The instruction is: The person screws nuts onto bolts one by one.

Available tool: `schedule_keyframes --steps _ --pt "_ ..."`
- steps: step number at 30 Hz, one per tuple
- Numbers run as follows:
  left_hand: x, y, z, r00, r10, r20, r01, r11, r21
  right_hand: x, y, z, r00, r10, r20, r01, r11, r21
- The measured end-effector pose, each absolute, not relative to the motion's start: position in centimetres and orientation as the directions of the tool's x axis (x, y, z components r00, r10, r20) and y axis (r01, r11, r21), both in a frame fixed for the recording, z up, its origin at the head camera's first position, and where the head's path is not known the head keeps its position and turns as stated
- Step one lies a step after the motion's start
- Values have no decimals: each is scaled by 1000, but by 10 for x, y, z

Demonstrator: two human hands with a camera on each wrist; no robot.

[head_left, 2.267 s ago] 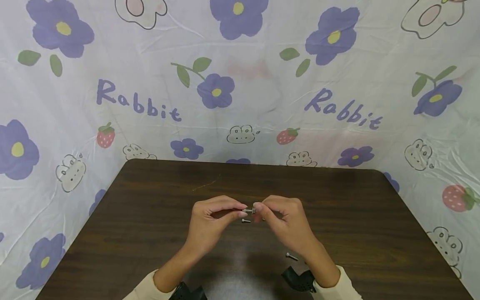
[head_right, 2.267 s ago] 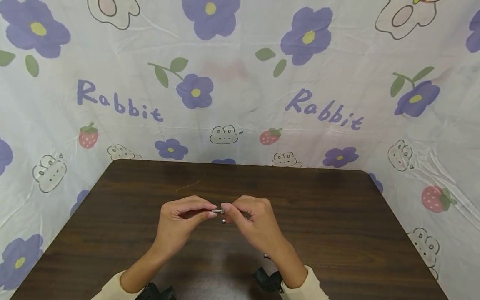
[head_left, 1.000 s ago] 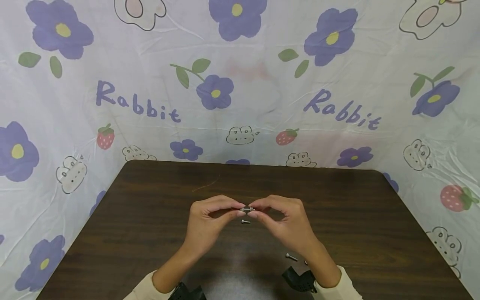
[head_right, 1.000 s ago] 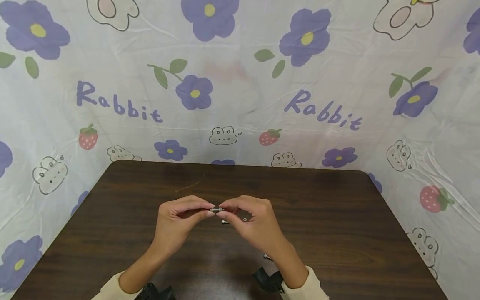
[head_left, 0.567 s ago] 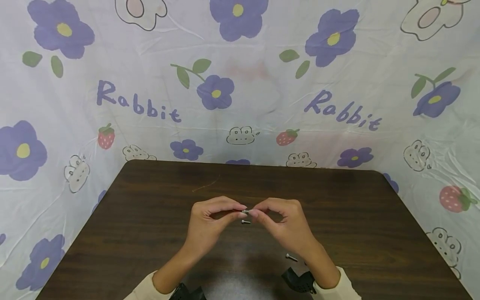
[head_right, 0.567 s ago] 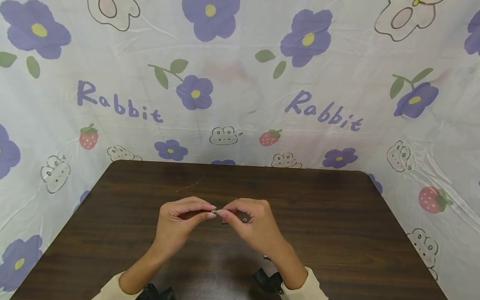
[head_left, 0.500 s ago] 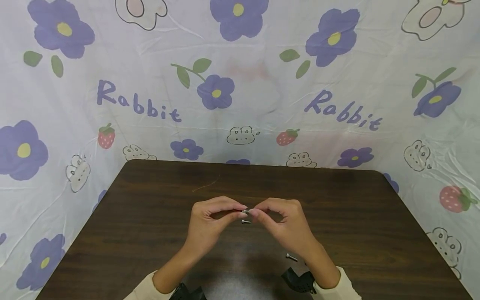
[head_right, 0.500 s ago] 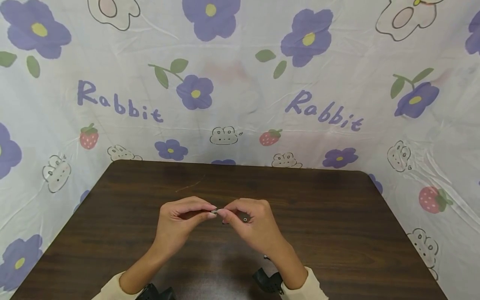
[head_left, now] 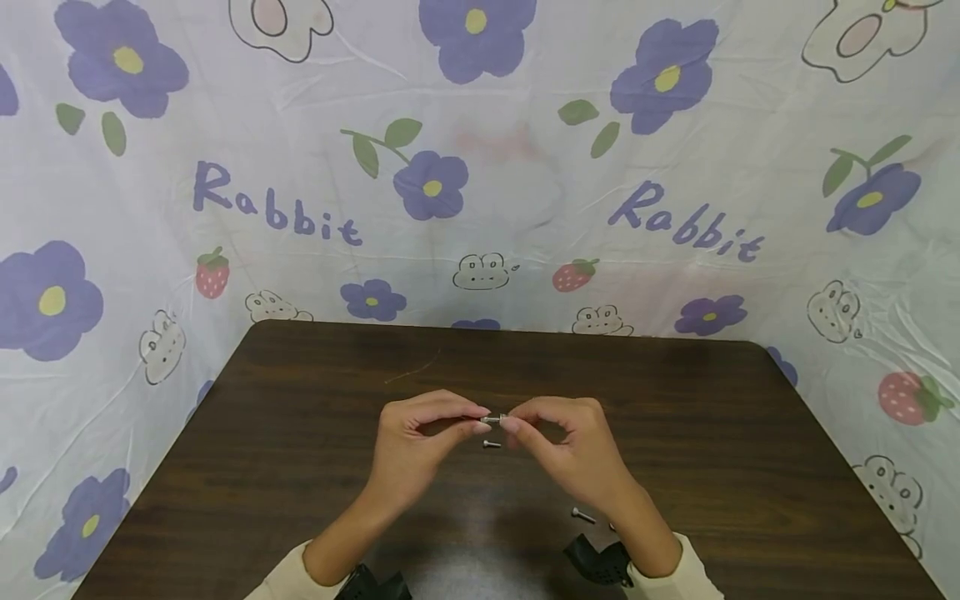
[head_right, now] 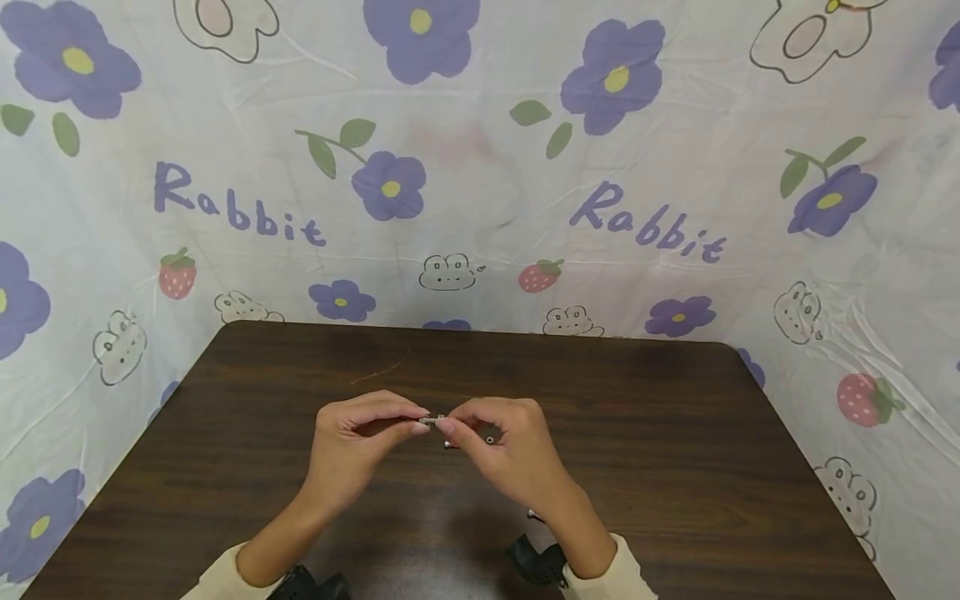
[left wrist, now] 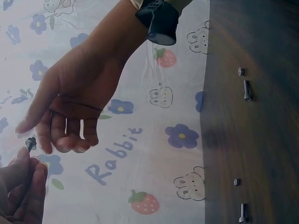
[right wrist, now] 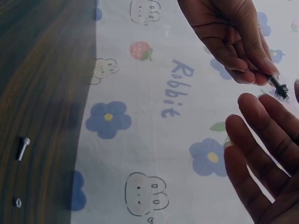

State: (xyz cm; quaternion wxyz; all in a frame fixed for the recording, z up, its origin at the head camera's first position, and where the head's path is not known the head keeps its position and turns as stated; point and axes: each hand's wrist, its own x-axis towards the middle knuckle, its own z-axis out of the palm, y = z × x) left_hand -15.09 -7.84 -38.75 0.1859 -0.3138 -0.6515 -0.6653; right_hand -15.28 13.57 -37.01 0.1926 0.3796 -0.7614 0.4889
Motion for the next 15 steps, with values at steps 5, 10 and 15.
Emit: schedule_keyframes --steps 5,10,15 --pt "-152 -80 -386 -737 160 657 656 -63 752 -152 135 -369 -605 -392 693 -793 219 -569" --pt "-151 -80 -386 -746 166 645 641 -82 763 -153 134 -370 -572 -391 721 -817 191 -544" --pt "-150 -79 -386 -746 169 644 637 -102 764 -154 134 -371 -555 -381 740 -827 160 -539"
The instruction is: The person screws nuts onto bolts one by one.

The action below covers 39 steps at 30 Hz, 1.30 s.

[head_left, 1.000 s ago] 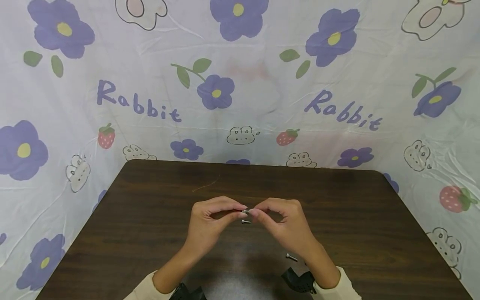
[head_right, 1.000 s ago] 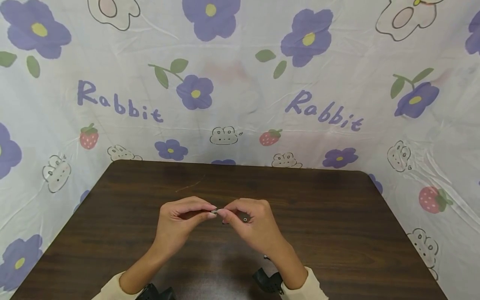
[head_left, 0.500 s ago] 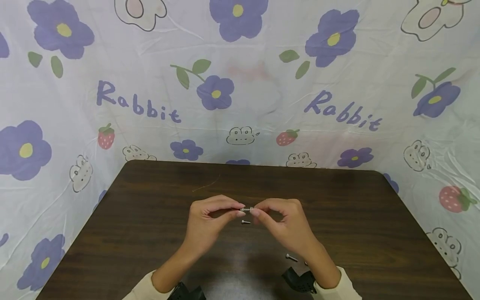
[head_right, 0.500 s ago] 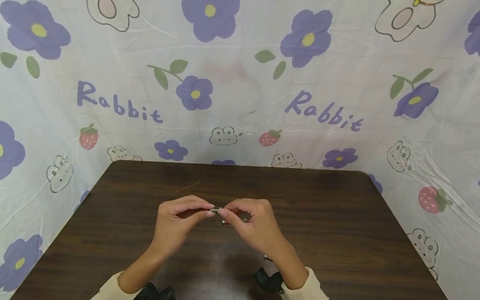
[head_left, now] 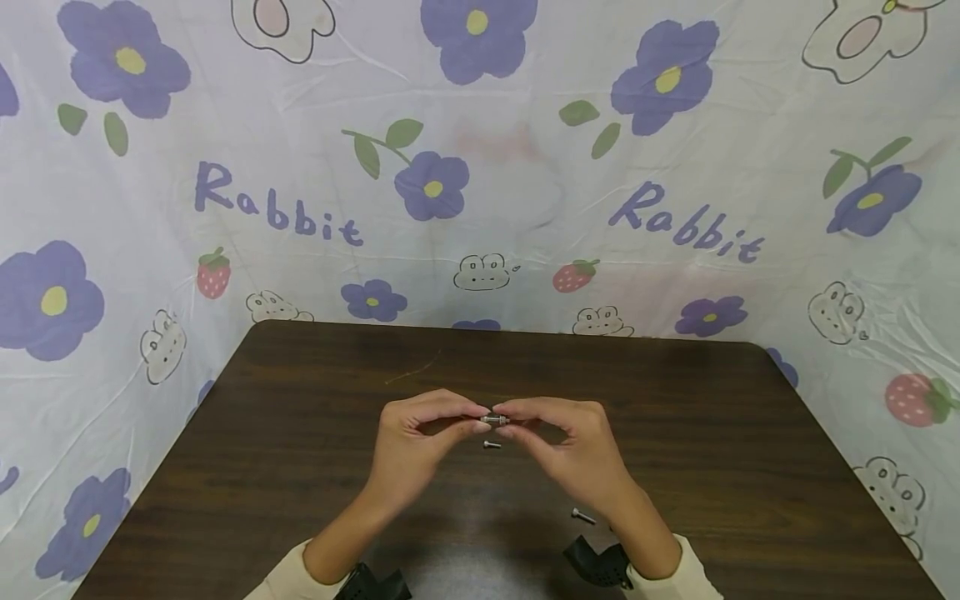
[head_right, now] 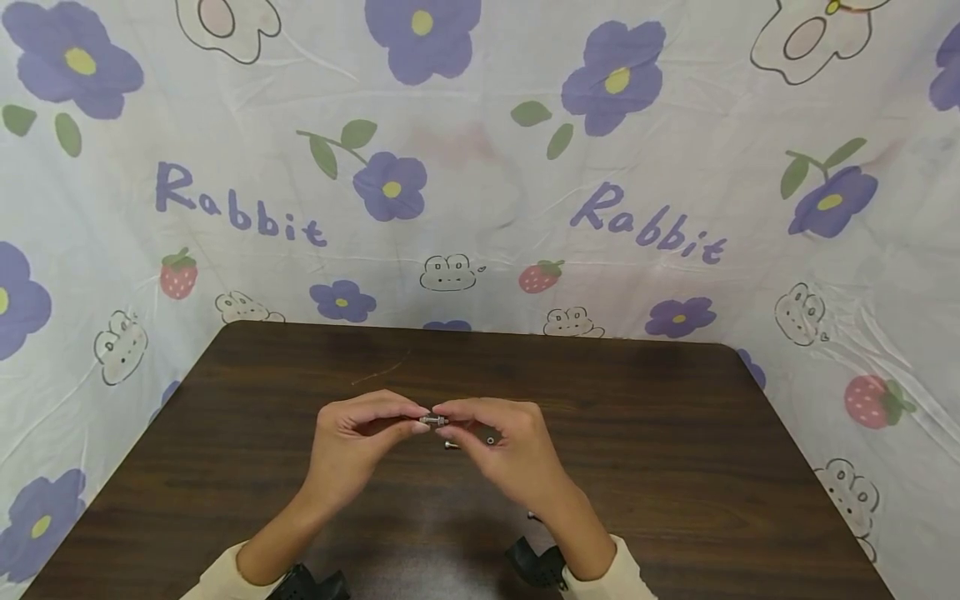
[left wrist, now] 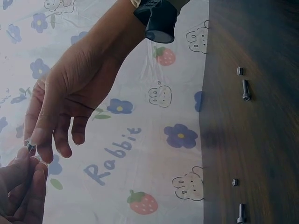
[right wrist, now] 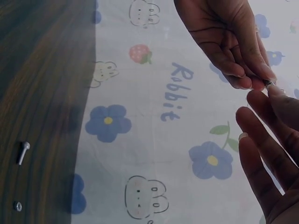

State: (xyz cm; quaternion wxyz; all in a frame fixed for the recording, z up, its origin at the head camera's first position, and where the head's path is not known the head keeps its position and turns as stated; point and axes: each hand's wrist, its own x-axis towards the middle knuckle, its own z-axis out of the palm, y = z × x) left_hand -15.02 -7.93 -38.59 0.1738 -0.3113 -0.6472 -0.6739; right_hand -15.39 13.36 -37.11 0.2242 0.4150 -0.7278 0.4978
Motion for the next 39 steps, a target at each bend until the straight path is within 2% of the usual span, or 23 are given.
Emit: schedule_keyframes --steps 6,14,22,29,34,39 --pt "-151 -80 -387 -743 168 648 641 -100 761 -155 133 -372 -554 -385 738 -828 160 -538" --pt "-149 -79 -387 -741 183 646 639 -100 762 -152 132 -374 -598 -390 700 -798 204 -567" --pt "-149 -80 -387 -736 185 652 648 -88 757 -151 129 -375 -590 -397 703 -803 199 -562" --pt "-150 -80 -385 -730 160 664 665 -57 745 -150 131 -371 -625 -367 690 -778 217 -589" --pt "-150 -81 -383 -734 151 662 666 -34 745 -151 133 -370 -586 -355 729 -809 208 -549" --pt "-150 -81 -384 -744 160 649 647 -71 759 -152 133 -371 -560 -350 751 -828 200 -524"
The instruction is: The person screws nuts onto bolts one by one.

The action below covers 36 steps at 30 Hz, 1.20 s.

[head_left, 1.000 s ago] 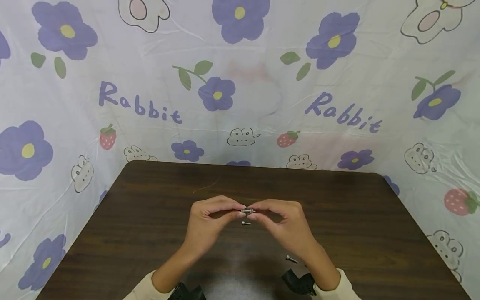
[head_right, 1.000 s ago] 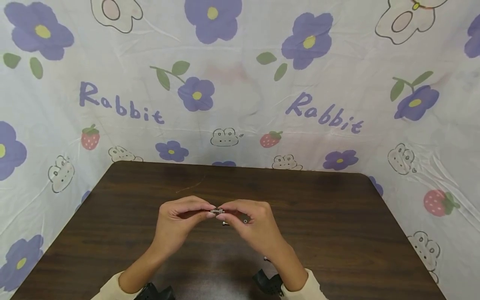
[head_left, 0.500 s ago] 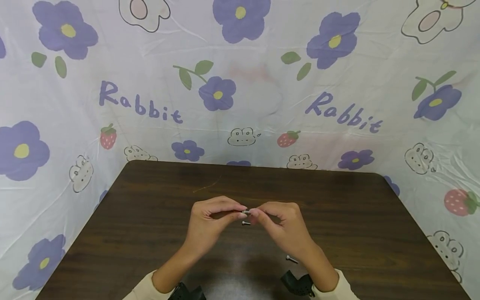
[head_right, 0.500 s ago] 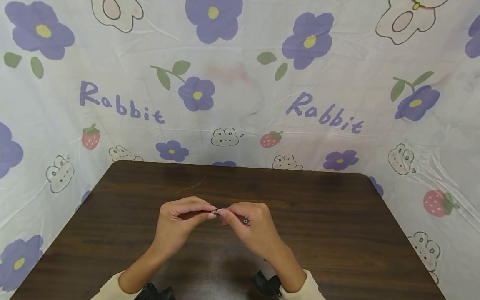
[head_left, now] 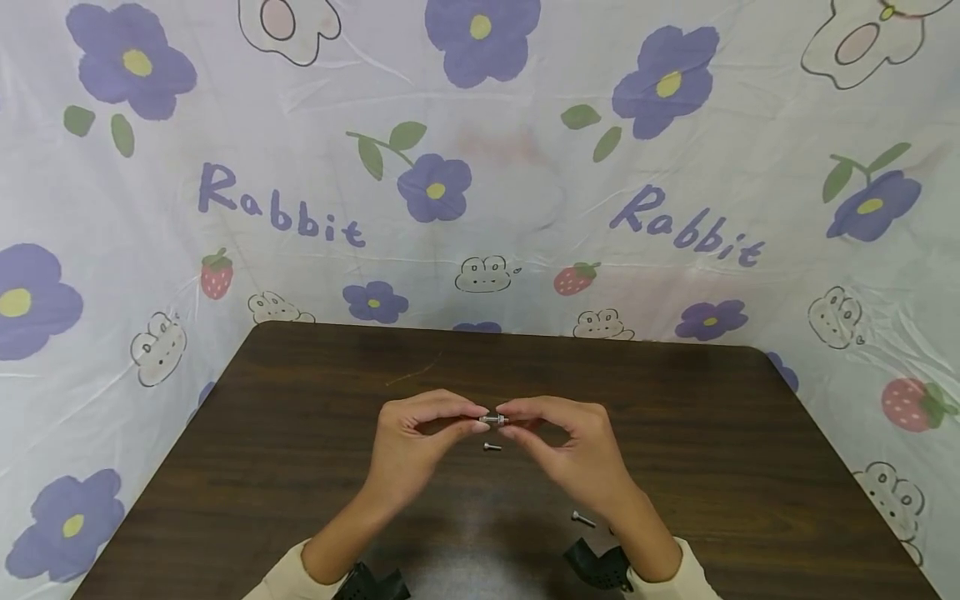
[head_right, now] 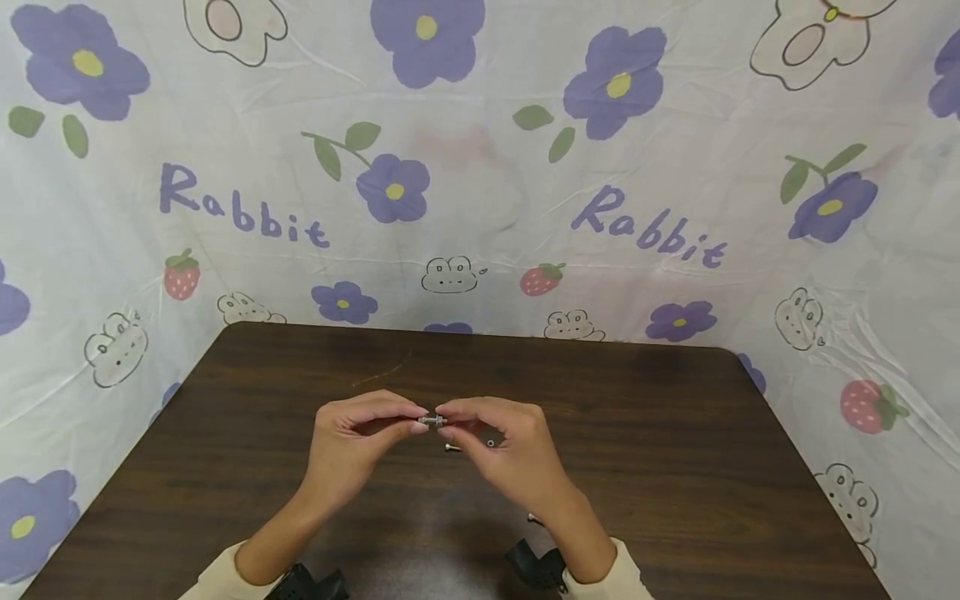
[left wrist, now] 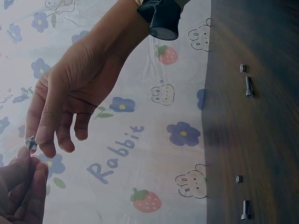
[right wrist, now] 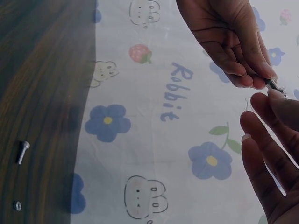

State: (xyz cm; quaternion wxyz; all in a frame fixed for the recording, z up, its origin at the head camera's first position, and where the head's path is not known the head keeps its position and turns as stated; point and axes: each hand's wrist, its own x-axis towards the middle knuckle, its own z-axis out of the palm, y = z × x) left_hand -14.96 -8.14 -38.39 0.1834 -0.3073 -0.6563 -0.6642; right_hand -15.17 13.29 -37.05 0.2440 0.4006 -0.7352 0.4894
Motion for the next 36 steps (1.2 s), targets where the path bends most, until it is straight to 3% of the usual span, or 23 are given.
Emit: schedule_keyframes --steps 26,36 --pt "-148 -79 -388 -747 176 642 639 -76 765 -152 134 -373 -584 -390 712 -810 230 -539" --pt "-148 -77 -388 -746 164 645 642 -76 763 -152 136 -370 -541 -380 750 -840 203 -504"
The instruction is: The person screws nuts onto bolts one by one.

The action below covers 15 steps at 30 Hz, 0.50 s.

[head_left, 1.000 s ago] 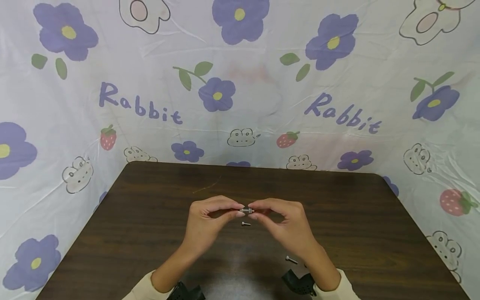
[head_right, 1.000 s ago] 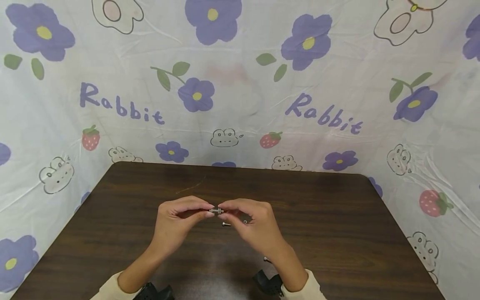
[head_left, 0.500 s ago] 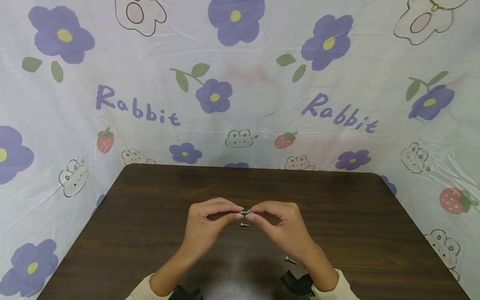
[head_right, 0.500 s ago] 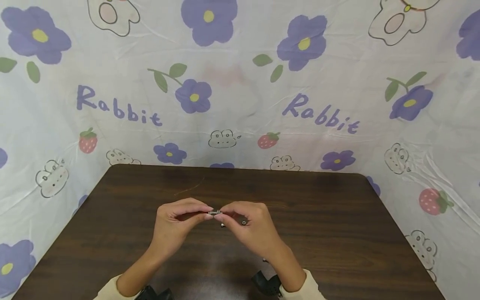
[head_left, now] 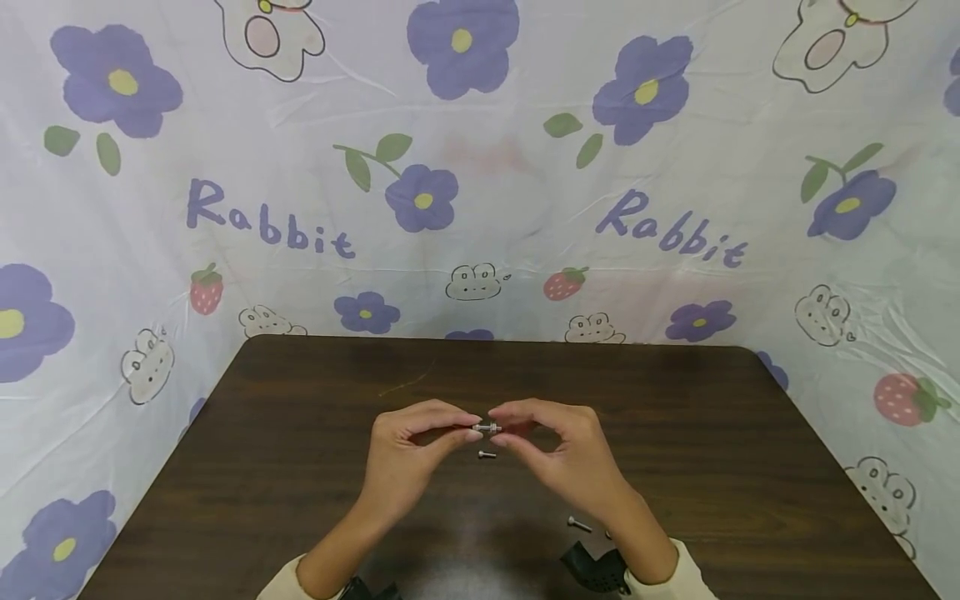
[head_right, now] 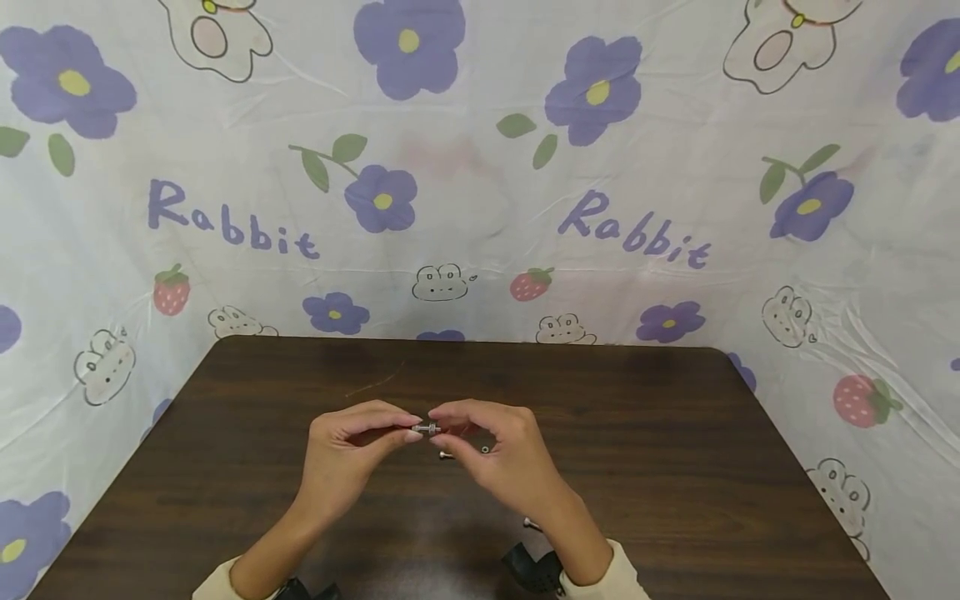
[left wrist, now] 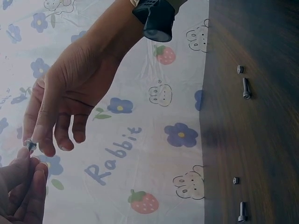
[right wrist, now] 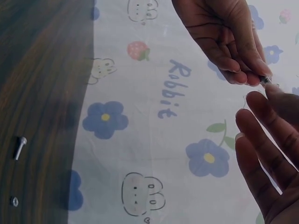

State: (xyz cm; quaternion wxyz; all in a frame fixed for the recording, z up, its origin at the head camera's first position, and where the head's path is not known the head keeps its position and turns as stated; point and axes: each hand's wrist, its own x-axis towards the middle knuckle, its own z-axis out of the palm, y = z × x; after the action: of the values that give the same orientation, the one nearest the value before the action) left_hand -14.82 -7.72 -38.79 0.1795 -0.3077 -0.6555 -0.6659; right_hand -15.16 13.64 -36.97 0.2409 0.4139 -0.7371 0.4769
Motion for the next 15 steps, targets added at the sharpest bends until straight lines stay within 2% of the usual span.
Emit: schedule_keyframes --steps 15 --pt "-149 -79 -389 -731 177 659 652 -102 751 -151 134 -372 -590 -394 705 -804 211 -556"
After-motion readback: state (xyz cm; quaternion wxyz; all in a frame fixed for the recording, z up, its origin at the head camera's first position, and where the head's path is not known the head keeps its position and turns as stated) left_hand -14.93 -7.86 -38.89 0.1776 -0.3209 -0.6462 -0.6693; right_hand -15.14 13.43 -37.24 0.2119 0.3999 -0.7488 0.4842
